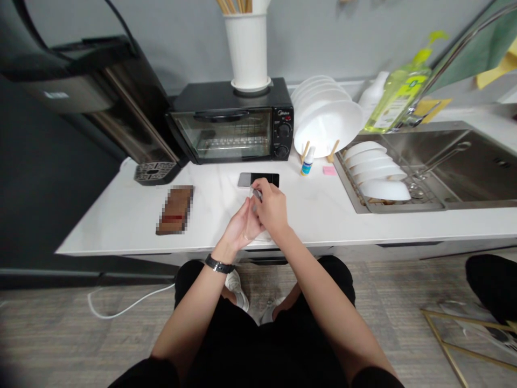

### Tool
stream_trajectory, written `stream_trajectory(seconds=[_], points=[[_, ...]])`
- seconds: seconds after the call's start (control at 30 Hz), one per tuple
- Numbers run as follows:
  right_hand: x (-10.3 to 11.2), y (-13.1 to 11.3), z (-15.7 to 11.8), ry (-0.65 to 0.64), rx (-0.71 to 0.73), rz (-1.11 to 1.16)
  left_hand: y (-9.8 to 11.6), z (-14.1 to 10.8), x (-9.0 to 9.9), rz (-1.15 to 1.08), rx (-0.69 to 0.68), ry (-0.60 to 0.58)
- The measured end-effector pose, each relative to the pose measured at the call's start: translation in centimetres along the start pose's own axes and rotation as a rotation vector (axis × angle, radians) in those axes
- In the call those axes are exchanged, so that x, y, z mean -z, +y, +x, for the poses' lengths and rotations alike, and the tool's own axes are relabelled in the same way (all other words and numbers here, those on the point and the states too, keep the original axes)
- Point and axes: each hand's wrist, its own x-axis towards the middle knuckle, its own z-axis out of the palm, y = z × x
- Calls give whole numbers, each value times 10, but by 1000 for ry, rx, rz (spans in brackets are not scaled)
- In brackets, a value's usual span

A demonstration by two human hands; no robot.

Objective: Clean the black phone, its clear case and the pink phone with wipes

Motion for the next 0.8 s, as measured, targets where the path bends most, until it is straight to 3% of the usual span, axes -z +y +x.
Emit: stream_trajectory(seconds=[0.2, 0.57, 0.8], points=[[0, -3, -21, -25, 45, 74, 1, -4, -7, -96, -73, 51], [14, -15, -91, -127, 68, 150, 3, -14, -5, 122, -98, -31], [28, -17, -104, -149, 21, 48, 1, -14, -9, 123, -108, -12]])
